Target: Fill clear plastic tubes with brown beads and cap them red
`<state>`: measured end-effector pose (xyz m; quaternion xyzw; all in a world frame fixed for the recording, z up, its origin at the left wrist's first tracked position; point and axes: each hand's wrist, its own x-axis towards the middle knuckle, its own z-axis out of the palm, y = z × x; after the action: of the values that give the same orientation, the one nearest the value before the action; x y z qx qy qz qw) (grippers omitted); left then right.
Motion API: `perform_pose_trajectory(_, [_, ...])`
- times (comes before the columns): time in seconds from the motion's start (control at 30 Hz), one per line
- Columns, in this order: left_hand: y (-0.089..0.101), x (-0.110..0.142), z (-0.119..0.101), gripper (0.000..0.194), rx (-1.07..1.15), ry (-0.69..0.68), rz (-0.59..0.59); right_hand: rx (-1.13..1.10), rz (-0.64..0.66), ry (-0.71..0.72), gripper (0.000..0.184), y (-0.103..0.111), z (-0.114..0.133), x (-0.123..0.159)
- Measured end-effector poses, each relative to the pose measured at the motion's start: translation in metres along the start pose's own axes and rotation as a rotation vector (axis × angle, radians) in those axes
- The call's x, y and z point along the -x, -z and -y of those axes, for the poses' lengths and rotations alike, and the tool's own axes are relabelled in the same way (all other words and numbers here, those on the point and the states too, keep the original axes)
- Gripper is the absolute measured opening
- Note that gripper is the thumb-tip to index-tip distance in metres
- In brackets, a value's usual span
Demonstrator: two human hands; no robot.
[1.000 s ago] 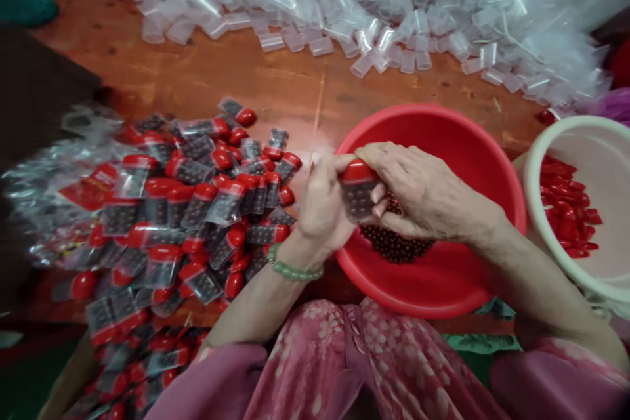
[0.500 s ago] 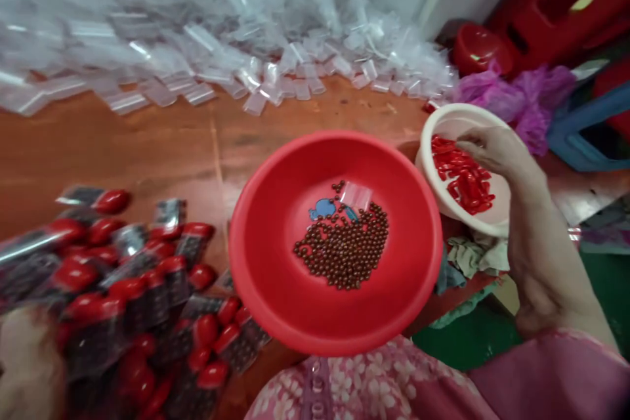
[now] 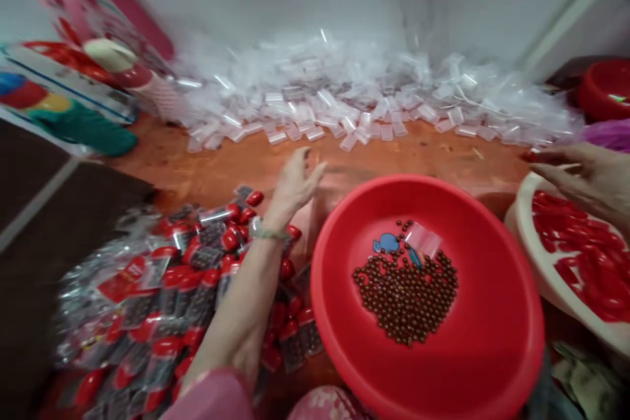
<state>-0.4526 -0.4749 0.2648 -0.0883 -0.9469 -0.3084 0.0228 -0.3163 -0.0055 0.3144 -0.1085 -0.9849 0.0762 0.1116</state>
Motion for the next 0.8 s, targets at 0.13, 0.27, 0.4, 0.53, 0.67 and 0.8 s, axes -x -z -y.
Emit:
perform_pose_trajectory(0.13, [-0.052,-0.071,-0.02,0.08,-0.096,-0.048,0.102,0.056,0.234,0.241,0.042,-0.026,0.079,-0.07])
perform_pose_trajectory(0.27, [-0.092,-0.099,-0.03,0.082,-0.148,-0.122,0.183,0.106,0.361,0.347,0.056,-0.088,0.151,-0.144])
perform_pose_trajectory(0.4, [-0.123,-0.115,-0.033,0.071,-0.193,-0.144,0.227,0.147,0.431,0.417,0.068,-0.147,0.186,-0.189])
perform_pose_trajectory(0.53, [-0.143,-0.121,-0.032,0.057,-0.206,-0.21,0.23,0.191,0.511,0.46,0.077,-0.175,0.195,-0.204])
perform_pose_trajectory(0.67, [-0.151,-0.108,-0.027,0.047,-0.179,-0.326,0.211,0.196,0.547,0.53,0.075,-0.177,0.189,-0.194])
perform_pose_trajectory(0.8, [-0.15,-0.087,-0.021,0.044,-0.18,-0.404,0.236,0.129,0.575,0.613,0.059,-0.171,0.167,-0.17])
